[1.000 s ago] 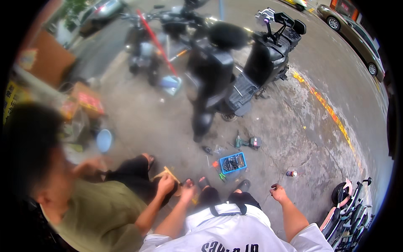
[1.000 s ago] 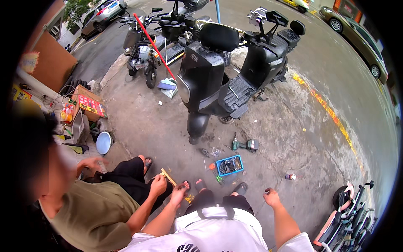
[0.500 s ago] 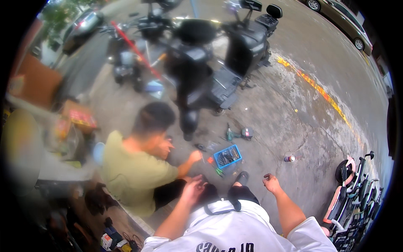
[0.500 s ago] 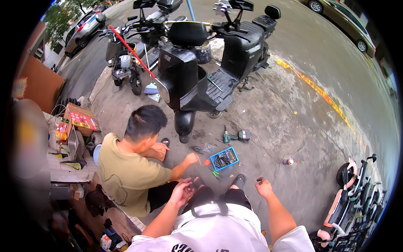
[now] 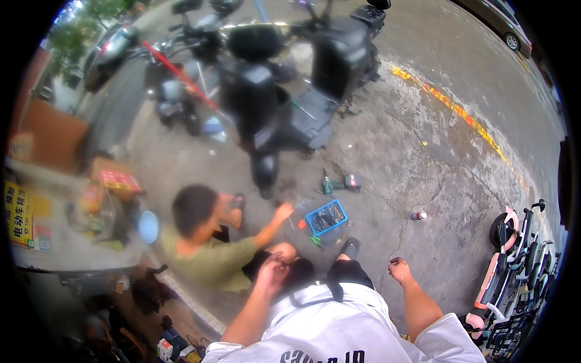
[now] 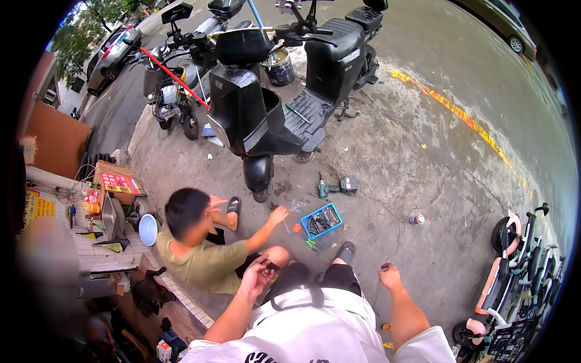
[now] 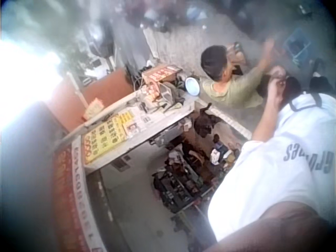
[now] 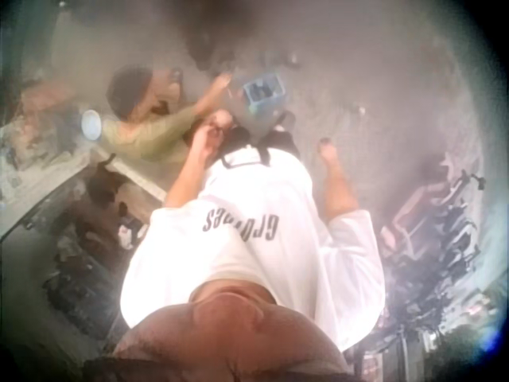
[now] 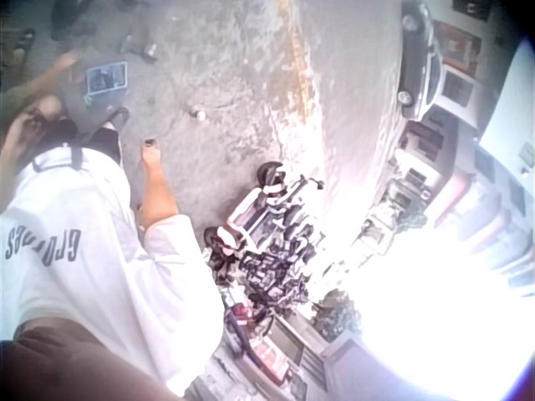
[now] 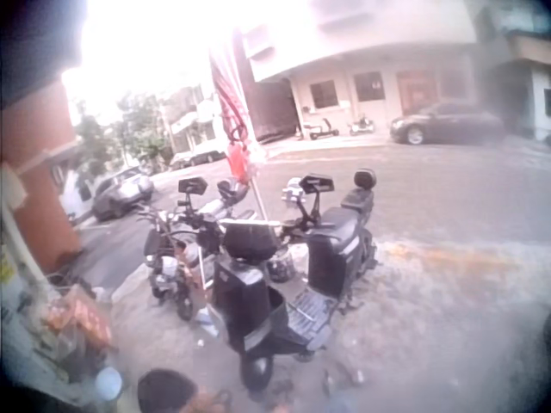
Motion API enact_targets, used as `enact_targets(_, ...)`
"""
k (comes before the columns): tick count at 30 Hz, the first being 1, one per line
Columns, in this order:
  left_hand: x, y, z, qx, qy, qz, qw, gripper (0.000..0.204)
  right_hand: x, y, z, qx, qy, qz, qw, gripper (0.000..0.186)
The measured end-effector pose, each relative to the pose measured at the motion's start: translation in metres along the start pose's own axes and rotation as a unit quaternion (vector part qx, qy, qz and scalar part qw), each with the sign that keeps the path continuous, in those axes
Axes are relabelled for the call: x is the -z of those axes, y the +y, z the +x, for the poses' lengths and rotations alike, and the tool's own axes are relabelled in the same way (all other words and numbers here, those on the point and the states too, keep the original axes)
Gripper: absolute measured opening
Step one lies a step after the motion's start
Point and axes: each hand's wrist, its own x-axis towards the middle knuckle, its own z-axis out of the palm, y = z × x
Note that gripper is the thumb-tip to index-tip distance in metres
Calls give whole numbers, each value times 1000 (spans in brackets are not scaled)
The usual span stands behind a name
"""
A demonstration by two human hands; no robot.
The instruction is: The person works on the front wheel of a scooter, using a cordless impact wrench to remove and install bolts on the brake caliper. They handle the brake caliper and wheel, then use a wrench to tighten components.
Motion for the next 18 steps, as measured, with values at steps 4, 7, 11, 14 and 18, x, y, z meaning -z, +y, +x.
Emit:
enact_targets(4,-5,-6,0,-1,-3,-5,1000,43,7,-6,6,27,1,0,1000,37)
enact_targets(7,-1,-11,-2,-7,0,-13,1000,44,10,-19,11,28,-10,16,999,36)
enact_targets(11,9,-13,-10,-26,15,-38,999,46,12,-42,15,45,-43,-2,998,33)
enact_targets(14,13,-20,-20,-35,33,-75,996,46,13,-51,19,49,-68,-12,996,33)
enact_targets(18,10,-32,-32,-38,11,-131,991,48,20,-70,22,42,-62,-26,997,33)
